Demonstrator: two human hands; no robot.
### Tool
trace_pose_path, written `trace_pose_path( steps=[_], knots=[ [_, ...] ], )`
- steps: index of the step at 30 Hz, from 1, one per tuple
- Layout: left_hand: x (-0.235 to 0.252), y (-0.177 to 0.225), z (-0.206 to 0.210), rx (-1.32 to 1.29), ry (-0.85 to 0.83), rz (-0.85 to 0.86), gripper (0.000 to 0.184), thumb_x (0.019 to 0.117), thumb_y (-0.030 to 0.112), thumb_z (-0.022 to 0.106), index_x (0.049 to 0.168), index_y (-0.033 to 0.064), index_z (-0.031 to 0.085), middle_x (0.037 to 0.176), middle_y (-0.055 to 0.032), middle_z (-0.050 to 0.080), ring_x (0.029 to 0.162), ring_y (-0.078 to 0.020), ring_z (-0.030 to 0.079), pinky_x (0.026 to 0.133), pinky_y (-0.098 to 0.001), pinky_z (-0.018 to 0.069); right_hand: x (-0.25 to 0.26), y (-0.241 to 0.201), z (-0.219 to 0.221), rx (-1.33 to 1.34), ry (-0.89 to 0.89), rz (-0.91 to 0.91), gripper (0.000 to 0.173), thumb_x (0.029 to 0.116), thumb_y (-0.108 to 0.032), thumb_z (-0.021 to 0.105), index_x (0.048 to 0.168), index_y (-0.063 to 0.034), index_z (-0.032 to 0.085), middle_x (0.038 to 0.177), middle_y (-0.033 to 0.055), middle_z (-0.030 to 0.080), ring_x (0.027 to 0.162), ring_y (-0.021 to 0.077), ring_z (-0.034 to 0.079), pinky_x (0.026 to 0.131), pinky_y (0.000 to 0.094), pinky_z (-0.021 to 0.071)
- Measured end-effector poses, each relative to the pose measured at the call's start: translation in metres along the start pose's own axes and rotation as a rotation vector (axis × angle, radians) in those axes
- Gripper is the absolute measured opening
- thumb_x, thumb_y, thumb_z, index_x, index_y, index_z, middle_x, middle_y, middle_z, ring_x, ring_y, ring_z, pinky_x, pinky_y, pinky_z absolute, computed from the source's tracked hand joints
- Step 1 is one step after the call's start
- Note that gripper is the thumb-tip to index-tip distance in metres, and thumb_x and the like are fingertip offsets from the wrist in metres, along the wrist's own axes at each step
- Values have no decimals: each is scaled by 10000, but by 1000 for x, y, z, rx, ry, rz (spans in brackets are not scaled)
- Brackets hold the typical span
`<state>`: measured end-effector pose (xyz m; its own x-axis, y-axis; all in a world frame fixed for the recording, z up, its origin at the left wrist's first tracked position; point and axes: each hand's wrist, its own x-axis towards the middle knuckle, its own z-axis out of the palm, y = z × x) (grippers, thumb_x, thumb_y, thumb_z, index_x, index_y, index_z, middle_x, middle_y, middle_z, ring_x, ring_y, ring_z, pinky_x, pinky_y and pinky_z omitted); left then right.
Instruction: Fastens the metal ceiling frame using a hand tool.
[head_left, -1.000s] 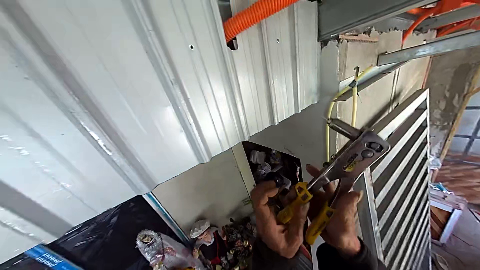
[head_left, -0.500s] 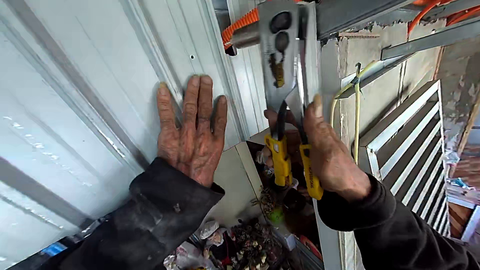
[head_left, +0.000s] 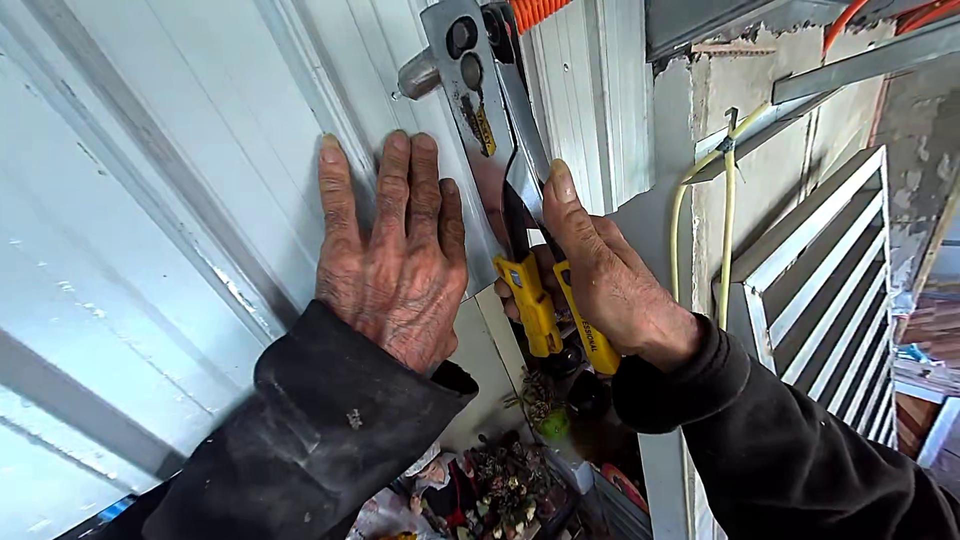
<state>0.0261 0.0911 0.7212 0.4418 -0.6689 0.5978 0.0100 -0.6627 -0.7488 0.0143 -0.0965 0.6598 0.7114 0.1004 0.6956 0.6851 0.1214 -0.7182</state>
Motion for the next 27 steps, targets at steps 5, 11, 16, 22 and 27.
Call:
trace_pose_path(
  steps=[5,11,16,22,27],
  knots=[
    [1,1,-6,-10,-32,-12,1264,509,390,868,1538,-102,322,1605,-359,247,1508,-501,236,1152,-756,140,7,-7,1,-65,17,-8,635,1115,-514,188,1062,-80,649,731,99,670,555,197,672,445,334,573],
    [0,1,-10,-35,-32,-12,1137,554,346,866,1501,-84,406,1600,-347,272,1510,-489,243,1149,-757,155,19,-15,-6,-297,38,-82,557,1131,-430,232,1147,-95,677,732,23,626,585,116,644,491,291,570],
    [0,4,-10,-55,-14,-32,966,655,249,836,1469,-88,439,1577,-347,314,1502,-486,262,1139,-761,167,20,-9,4,-584,123,-250,469,1112,-419,279,944,-151,625,615,-71,525,502,41,538,440,266,454],
    [-2,8,-8,-63,-37,-49,634,908,91,627,1486,-80,433,1605,-344,269,1516,-483,238,1138,-770,150,21,-12,10,-550,127,-185,545,1117,-427,222,1012,-121,660,690,-33,610,592,81,640,515,309,559],
    [-45,44,-1,-257,202,10,461,1045,67,383,1438,-163,451,1550,-369,358,1489,-508,286,1183,-731,152,16,-15,15,-499,116,-139,579,1121,-450,200,1080,-112,669,728,-24,654,602,68,660,505,271,577]
  ],
)
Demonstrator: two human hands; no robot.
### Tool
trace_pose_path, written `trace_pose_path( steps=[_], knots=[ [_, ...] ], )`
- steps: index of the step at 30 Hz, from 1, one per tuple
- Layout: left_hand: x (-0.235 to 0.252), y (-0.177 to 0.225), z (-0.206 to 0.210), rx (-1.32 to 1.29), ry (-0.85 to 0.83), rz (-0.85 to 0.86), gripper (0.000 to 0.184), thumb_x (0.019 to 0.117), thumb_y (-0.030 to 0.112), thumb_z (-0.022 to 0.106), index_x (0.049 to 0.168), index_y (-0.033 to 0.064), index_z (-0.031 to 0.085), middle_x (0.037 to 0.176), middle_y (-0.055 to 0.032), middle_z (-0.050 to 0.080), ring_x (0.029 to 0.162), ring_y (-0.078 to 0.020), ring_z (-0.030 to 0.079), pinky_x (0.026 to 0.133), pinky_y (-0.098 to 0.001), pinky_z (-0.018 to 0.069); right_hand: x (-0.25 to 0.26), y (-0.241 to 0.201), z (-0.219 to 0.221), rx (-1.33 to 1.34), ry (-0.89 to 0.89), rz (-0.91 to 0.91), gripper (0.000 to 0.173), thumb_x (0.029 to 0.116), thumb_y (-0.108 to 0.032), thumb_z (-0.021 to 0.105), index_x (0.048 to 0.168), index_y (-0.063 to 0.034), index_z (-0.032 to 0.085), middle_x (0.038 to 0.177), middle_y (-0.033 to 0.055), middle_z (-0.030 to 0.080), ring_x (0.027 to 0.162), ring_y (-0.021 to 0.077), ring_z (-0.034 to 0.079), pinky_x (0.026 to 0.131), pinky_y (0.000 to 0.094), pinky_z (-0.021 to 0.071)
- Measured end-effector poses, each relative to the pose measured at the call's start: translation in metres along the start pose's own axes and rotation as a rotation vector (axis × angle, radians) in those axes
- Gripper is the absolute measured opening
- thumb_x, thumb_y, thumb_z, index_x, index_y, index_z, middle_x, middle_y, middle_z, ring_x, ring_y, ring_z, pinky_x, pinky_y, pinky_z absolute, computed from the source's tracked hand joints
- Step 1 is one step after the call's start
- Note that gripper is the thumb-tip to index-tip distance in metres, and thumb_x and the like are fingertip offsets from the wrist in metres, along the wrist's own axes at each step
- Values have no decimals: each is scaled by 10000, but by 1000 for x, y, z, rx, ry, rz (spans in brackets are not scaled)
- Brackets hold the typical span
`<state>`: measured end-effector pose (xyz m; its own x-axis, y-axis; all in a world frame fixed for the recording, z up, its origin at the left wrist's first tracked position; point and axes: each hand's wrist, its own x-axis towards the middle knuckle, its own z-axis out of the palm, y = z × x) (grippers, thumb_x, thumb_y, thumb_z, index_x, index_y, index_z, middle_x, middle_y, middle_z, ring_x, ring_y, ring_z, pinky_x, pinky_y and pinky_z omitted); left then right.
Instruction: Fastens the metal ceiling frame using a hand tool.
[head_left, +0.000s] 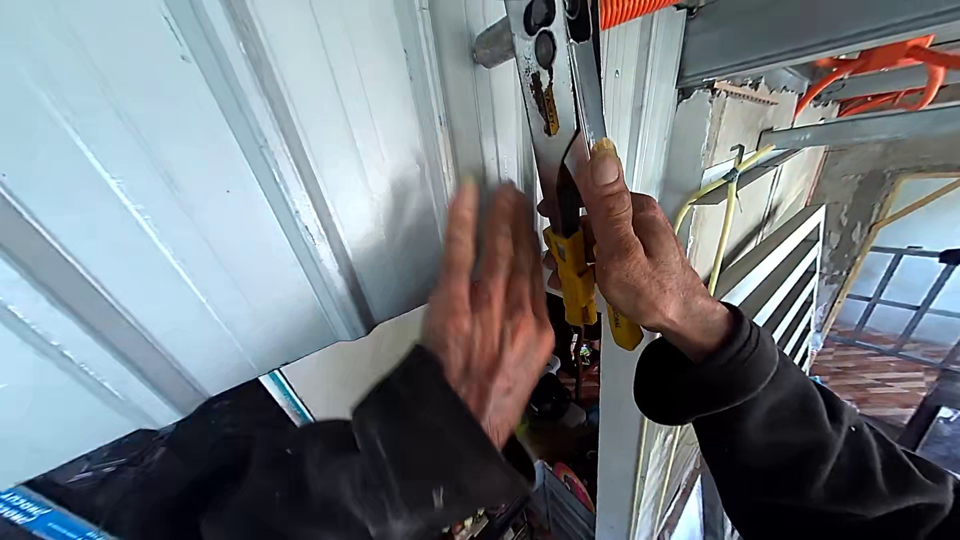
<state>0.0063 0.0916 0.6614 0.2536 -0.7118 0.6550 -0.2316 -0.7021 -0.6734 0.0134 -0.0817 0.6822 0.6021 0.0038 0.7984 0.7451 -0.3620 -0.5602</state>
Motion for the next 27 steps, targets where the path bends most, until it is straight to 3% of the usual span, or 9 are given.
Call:
trace_pose_path(
  steps=[2,5,8,10,12,15,17,20,27],
  knots=[
    [-26,27,17,-239,158,-18,428,1054,199,477,1348,-90,592,1454,-295,533,1415,-445,454,1171,-650,307,-4,-2,2,-7,11,16,625,1114,-494,185,1063,-121,683,687,-10,642,556,81,630,442,256,502],
    [-54,61,55,-718,311,-313,385,987,313,611,1134,-25,720,1128,-184,728,1094,-297,696,917,-422,580,-8,-5,4,41,-16,81,640,1101,-542,159,1113,-121,641,714,29,670,553,144,674,429,299,552],
    [-53,84,79,-1409,311,-538,615,1068,349,472,1377,-182,462,1156,-221,681,1004,-223,719,824,-379,635,-13,-5,10,92,2,139,657,1088,-571,140,1059,-121,619,644,51,620,458,167,608,369,309,509],
    [-38,99,77,-1793,363,-617,737,1094,449,374,1498,-159,277,1199,-197,659,1011,-208,715,828,-400,643,-21,-3,16,121,26,187,674,1066,-641,180,979,-118,596,556,82,553,350,186,505,296,315,419],
    [-19,109,65,-2010,463,-683,729,1085,497,379,1526,-73,264,1185,-124,642,981,-170,710,781,-370,654,-23,-5,19,113,24,173,611,1056,-650,296,940,-126,588,525,71,529,318,171,470,275,302,389],
    [3,119,58,-2054,618,-802,547,1081,414,456,1421,-15,442,916,-9,668,692,-72,669,588,-256,607,-20,-10,21,68,37,147,463,1057,-548,457,937,-124,598,526,51,522,318,156,464,270,290,380],
    [8,119,62,-2025,623,-855,414,1091,397,428,1154,28,605,690,17,636,503,-71,605,454,-252,558,-18,-11,19,10,57,113,366,1062,-459,504,956,-125,609,567,28,561,371,144,523,301,286,421],
    [9,116,66,-1865,628,-831,507,1106,436,339,836,102,607,576,45,579,437,-50,560,390,-239,512,-19,-22,8,-221,16,41,249,1051,-371,537,1064,-135,615,695,-34,617,546,85,628,434,278,519],
    [7,114,67,-1845,575,-903,527,1101,480,317,812,107,551,539,55,479,388,-69,497,398,-282,537,-39,-79,-62,-248,-114,9,170,1043,-235,599,1156,-122,658,672,-1,647,331,108,507,230,296,446]
  ],
)
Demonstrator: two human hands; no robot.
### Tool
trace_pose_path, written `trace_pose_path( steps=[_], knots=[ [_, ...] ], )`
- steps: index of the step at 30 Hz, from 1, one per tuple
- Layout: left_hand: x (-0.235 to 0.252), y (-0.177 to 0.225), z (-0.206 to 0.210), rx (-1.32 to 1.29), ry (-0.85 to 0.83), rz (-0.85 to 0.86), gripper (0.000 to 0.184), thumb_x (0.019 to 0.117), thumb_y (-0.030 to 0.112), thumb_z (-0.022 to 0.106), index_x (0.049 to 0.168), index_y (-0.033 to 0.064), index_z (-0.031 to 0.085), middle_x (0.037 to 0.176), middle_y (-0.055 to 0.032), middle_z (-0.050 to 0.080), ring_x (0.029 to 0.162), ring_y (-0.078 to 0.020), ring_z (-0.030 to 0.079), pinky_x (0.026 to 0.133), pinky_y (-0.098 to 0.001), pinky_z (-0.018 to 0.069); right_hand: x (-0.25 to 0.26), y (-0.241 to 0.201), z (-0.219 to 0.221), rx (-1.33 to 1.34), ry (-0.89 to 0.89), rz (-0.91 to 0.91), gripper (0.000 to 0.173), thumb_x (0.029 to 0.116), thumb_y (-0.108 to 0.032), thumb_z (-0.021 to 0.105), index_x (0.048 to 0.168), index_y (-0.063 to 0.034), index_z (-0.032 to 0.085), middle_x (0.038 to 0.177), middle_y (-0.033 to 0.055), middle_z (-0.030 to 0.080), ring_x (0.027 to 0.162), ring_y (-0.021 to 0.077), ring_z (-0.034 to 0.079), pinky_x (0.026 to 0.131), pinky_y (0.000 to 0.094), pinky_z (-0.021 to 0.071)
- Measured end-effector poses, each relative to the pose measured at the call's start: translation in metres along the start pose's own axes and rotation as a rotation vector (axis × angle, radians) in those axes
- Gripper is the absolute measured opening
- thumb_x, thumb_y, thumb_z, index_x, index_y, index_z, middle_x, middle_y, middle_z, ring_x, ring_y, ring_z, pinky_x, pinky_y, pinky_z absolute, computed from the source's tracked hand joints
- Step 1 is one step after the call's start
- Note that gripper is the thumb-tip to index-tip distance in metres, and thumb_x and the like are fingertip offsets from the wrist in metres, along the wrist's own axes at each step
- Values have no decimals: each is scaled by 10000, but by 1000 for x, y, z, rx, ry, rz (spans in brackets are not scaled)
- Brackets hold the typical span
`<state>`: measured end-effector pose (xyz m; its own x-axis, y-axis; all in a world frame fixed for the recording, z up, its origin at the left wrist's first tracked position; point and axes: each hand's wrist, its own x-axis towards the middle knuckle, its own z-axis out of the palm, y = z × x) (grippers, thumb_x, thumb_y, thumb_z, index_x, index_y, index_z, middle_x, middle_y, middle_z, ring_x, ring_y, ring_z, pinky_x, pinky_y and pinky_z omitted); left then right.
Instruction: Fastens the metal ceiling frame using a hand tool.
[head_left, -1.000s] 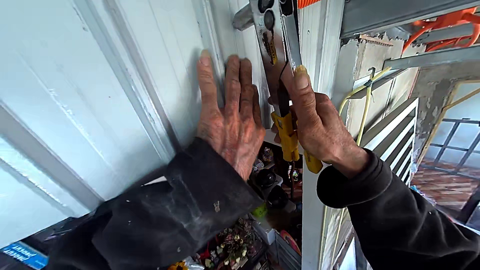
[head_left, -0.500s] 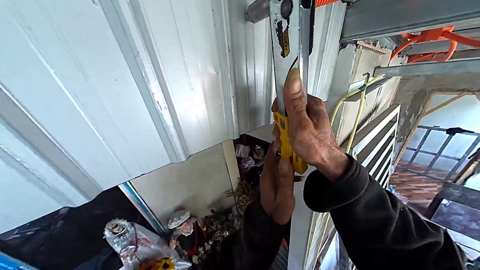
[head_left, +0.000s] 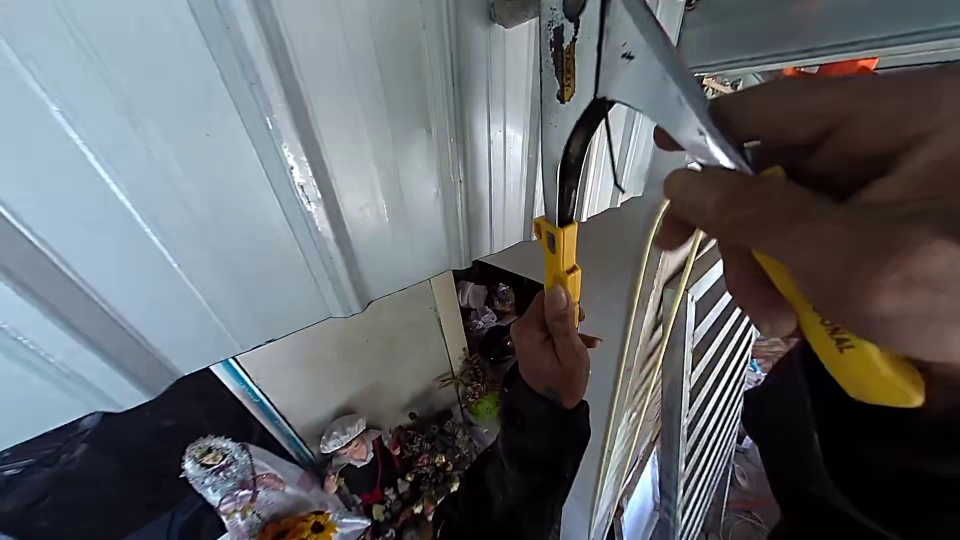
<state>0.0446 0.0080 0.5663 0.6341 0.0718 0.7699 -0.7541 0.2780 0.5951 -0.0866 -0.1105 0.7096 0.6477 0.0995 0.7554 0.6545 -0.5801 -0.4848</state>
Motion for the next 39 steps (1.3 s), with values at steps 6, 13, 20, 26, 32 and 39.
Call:
trace_pose_path(
  steps=[6,13,20,26,32,39],
  knots=[
    [-2,4,0,-40,0,70,496,1115,416,299,792,148,563,551,77,527,418,-26,538,375,-217,502,10,36,69,115,99,-92,546,1064,-286,529,1543,-59,400,953,44,664,648,95,647,488,257,556],
    [-7,14,-6,-104,-86,-22,611,1056,617,233,937,143,600,653,72,594,540,-31,591,492,-218,542,25,51,105,212,212,-55,268,958,-377,675,1009,-123,607,645,-16,589,439,89,551,362,251,471],
    [-6,24,-1,-114,-64,-127,417,1107,309,344,799,107,538,526,33,488,378,-87,506,377,-279,525,-10,-7,19,-200,79,-59,254,995,-311,642,1203,-165,645,640,-70,590,404,59,515,307,261,448],
    [-6,21,5,-214,-65,-104,423,1109,345,349,800,148,560,540,57,507,398,-60,515,397,-246,518,2,18,49,-13,119,-164,474,1027,-148,564,1470,-4,480,929,28,685,613,85,626,477,257,543],
    [-7,15,2,-125,-16,-21,728,987,728,220,1008,138,647,726,61,649,653,-32,645,563,-222,559,25,45,103,267,183,-3,259,954,-355,693,1040,-120,629,634,2,611,437,121,576,355,283,492],
    [-8,26,8,-213,-50,-81,416,1112,314,344,806,128,555,572,46,548,430,-80,572,430,-275,570,-8,5,34,-210,111,-34,274,967,-268,655,1198,-127,612,636,-41,589,418,76,529,342,286,465]
  ],
)
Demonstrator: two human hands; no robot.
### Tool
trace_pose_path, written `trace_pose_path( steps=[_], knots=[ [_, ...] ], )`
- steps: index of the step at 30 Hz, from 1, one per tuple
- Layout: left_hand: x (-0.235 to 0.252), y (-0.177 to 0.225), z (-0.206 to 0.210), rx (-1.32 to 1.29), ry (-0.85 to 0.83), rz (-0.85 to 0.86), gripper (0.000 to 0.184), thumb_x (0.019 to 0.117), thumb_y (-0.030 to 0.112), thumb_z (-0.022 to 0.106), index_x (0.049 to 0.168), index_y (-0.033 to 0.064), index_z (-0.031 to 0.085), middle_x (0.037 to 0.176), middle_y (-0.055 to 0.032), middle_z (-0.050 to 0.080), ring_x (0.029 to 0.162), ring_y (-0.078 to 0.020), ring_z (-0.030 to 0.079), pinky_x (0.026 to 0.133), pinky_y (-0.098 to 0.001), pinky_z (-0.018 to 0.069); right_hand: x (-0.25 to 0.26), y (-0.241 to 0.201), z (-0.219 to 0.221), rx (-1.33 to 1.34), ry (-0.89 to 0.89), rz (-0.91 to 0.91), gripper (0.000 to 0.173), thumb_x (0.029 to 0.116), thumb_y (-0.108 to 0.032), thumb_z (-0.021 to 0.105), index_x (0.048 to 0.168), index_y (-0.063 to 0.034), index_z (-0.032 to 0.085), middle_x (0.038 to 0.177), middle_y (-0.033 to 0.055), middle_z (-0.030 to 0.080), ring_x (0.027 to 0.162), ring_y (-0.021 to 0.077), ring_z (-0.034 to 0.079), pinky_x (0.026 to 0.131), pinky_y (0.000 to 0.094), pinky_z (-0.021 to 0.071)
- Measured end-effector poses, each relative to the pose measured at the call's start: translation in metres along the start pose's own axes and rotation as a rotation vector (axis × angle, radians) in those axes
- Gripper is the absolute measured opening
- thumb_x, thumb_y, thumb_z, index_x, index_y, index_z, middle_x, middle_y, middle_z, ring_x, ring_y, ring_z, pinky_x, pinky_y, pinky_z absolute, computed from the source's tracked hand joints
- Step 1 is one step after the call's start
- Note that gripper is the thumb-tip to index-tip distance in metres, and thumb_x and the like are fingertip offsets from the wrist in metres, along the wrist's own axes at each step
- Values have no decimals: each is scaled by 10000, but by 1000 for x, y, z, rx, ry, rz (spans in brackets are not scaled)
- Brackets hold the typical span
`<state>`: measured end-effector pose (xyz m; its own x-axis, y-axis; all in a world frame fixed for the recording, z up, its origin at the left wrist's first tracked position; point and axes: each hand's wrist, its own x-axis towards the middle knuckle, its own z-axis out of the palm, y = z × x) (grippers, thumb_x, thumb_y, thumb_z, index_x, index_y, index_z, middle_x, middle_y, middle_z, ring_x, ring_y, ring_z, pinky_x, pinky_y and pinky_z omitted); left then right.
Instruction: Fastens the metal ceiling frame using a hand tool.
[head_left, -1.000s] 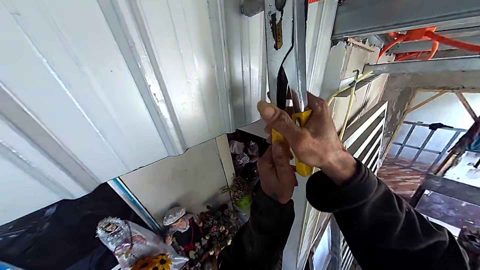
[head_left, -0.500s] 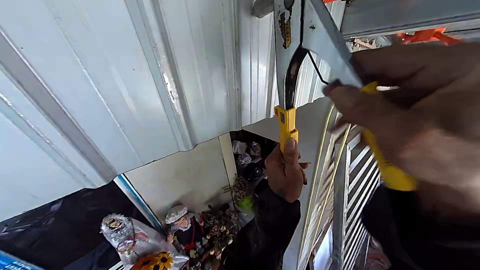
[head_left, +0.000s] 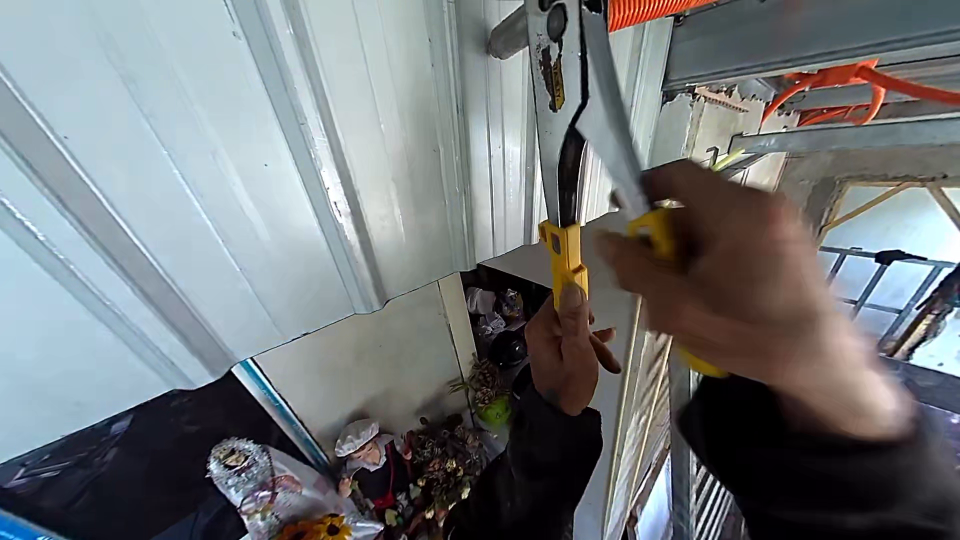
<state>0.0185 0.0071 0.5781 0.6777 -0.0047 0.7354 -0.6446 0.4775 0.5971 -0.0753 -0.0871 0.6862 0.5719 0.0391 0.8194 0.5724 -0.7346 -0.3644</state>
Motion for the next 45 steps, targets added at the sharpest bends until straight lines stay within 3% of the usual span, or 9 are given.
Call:
trace_pose_path(
  steps=[5,8,11,15,22,28,31,36,45],
  knots=[
    [1,-1,2,-33,-2,-26,471,1117,357,320,782,113,544,544,28,525,408,-113,565,442,-328,594,5,-4,-23,150,48,-107,188,985,-185,645,1141,-88,683,797,-20,718,501,77,641,361,250,547],
    [0,2,4,-30,9,-5,435,1119,317,317,811,151,576,572,66,565,435,-51,578,437,-240,561,7,11,23,252,25,-72,398,1048,-249,545,1392,-49,569,841,7,653,580,74,593,445,253,507],
    [0,-4,-1,47,28,15,527,1075,556,302,954,161,630,675,78,624,565,-22,620,503,-209,552,15,21,53,484,-27,109,314,994,-438,632,1032,-128,661,657,15,657,442,118,586,339,271,469],
    [-3,-10,-1,70,75,-12,878,846,890,178,1009,154,628,778,57,652,749,-36,657,648,-246,569,25,30,73,491,62,26,257,949,-338,719,1019,-102,644,659,-4,644,491,115,629,420,279,557],
    [-4,3,-1,26,-2,35,414,1118,331,336,859,114,575,603,36,578,448,-82,592,429,-275,576,3,11,18,35,26,-33,306,1006,-354,637,1197,-116,603,654,-27,599,440,83,532,358,286,456],
    [-3,2,2,-26,8,-35,463,1116,375,314,793,124,532,563,27,514,426,-122,569,477,-353,613,10,-6,-39,137,73,-90,228,970,-216,692,1160,-90,691,790,-36,700,487,54,608,344,218,503],
    [-6,4,3,-3,0,-10,444,1111,393,336,891,99,585,609,14,596,456,-108,612,451,-301,592,7,7,9,265,-5,-91,446,1034,-187,584,1452,-43,527,1053,43,691,684,91,667,528,250,582],
    [-15,2,-15,515,-56,140,938,771,750,698,1178,-81,547,789,-13,640,686,-73,640,635,-286,585,8,23,53,614,-139,194,343,985,-466,639,1081,-137,643,684,54,671,478,166,622,390,288,510],
    [-8,-13,-26,597,-83,415,695,962,605,583,1037,-85,624,711,-48,662,624,-89,662,591,-287,600,14,23,67,686,-8,96,226,977,-314,677,1011,-104,602,567,58,563,373,165,528,327,280,471]
  ],
)
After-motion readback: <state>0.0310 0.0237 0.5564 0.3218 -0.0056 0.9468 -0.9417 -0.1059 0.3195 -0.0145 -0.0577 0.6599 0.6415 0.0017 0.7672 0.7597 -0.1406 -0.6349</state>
